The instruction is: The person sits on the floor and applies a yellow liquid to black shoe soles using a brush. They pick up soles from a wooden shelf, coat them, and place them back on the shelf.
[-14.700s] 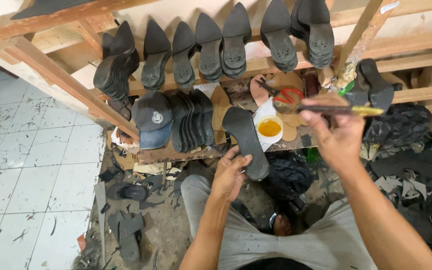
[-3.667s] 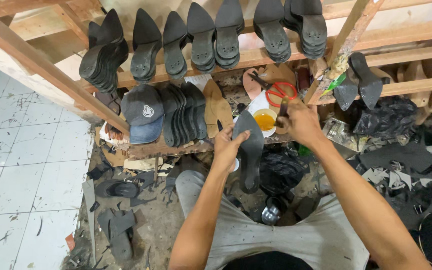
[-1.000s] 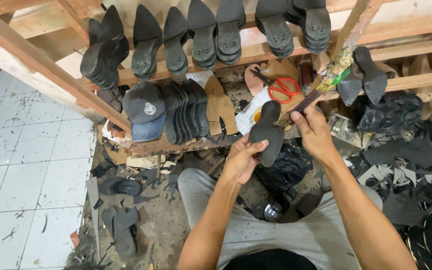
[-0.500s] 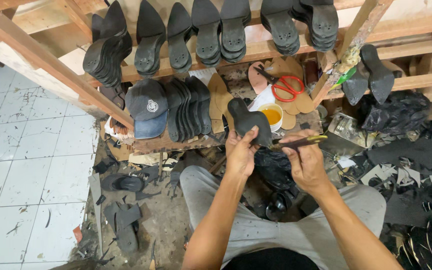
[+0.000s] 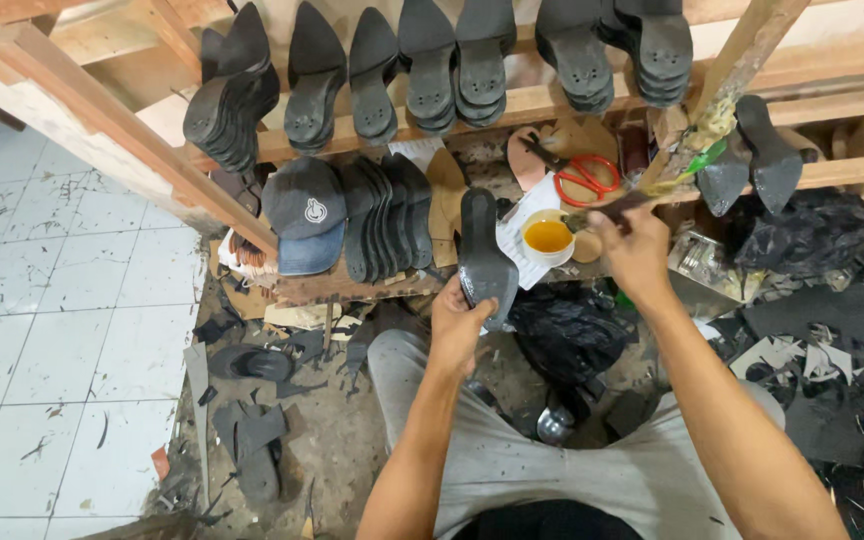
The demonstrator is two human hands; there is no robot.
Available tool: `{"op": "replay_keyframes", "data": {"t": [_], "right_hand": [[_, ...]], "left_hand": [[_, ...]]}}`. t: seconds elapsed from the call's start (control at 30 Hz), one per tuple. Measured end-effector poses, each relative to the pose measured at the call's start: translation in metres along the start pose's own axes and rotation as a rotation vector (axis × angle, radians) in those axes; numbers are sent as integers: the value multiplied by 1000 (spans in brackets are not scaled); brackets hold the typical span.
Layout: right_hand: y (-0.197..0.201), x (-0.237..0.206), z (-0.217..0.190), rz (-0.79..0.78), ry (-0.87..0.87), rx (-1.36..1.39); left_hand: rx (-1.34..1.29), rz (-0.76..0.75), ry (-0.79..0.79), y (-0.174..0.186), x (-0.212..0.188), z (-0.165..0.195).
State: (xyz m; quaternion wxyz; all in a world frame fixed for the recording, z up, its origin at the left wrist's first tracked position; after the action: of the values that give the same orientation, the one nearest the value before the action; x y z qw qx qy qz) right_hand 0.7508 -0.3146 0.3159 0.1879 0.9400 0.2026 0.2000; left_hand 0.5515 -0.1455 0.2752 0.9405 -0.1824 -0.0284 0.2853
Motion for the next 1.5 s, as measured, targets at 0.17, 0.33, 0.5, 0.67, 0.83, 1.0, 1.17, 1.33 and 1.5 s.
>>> {"op": "replay_keyframes", "data": {"t": [0.17,0.33,0.5,0.67,0.83,1.0,1.17,1.33,1.5], "right_hand": [[-50,24,28,-152,375,-428],[-59,32,27,-206,396,-700],[-38,24,15,-212,452,-730],[-16,23,-17,-157,385,-586],[20,31,-58,-93,78,211],[20,38,-79,-81,501,-260],[1,42,-65,-81,534,-411],[-3,35,-45,-348,427,-22],[5,33,-32,-257,336,-248]], "left_hand": [[-152,17,3,17,-19,-3],[-83,40,161,37,-35,9],[-183,-12,166,39,-35,13],[-165,-67,187,26,-23,10],[-96,-189,112,14,-20,6],[-68,-256,80,-8,-22,8],[-124,-378,11,-24,-29,19],[-64,-376,-5,-25,-30,28],[-85,-369,12,-28,-27,24]]}}
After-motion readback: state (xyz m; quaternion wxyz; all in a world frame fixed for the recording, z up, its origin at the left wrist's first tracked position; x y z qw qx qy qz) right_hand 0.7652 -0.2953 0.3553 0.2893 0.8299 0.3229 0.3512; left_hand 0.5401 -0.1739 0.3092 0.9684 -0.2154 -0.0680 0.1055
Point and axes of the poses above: each hand's wrist, its own x-axis towards the middle knuckle, its own y-axis out of the back of the hand, z = x × y, the point moved 1 cm from there along x, towards the middle knuckle, and after that the axes turned 6 degrees about -z, right-handed, at the moved point
